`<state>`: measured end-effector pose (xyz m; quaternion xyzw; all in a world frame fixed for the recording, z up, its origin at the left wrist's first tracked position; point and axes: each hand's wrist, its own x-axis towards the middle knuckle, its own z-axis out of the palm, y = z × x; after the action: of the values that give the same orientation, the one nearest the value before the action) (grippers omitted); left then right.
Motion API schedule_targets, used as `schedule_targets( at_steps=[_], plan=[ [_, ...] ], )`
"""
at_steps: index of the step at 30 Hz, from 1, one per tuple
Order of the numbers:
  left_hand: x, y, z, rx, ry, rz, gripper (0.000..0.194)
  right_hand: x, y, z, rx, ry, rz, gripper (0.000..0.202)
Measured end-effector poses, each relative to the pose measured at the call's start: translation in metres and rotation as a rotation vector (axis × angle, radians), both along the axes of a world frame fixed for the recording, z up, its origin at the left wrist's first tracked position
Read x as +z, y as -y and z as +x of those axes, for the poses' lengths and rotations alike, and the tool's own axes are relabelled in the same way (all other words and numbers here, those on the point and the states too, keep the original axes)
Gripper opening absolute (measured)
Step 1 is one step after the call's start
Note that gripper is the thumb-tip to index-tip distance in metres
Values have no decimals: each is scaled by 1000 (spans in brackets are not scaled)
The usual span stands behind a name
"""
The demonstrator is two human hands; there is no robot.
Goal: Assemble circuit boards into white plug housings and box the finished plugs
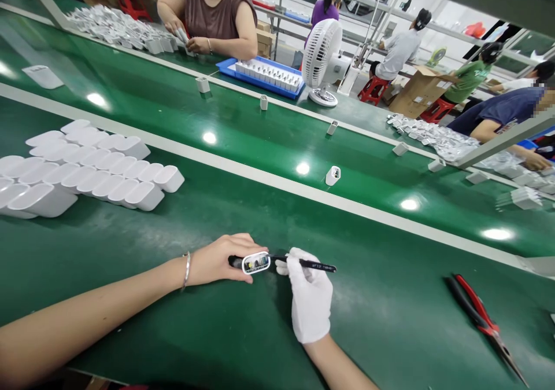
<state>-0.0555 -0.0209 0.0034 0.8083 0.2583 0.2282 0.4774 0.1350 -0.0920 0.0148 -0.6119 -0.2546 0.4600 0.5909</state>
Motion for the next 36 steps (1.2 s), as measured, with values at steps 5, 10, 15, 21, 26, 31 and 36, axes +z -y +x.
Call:
schedule_targets(
  at_steps=[5, 10, 15, 21, 26, 31, 36],
  plan=[
    [0, 0, 0, -8, 7, 0, 57, -4, -1, 1, -30, -35, -5, 36],
    [0, -1, 0, -11, 0, -7, 57, -8, -4, -1, 17, 2, -14, 35],
    [4, -1, 1, -25, 5, -13, 55, -7, -6, -7, 198, 161, 20, 28],
    [5, 1, 1, -18, -8, -19, 48, -3, 1, -2, 185, 223, 55, 27],
    [3, 1, 1, -6, -10, -30, 48, -5, -2, 2, 209, 200, 83, 26],
    [4, 0, 2, -13, -5, -14, 48, -6, -6, -2, 225, 182, 69, 25],
    [6, 1, 2, -16, 0, -1, 44, -6, -6, -2, 224, 165, 79, 26]
  ],
)
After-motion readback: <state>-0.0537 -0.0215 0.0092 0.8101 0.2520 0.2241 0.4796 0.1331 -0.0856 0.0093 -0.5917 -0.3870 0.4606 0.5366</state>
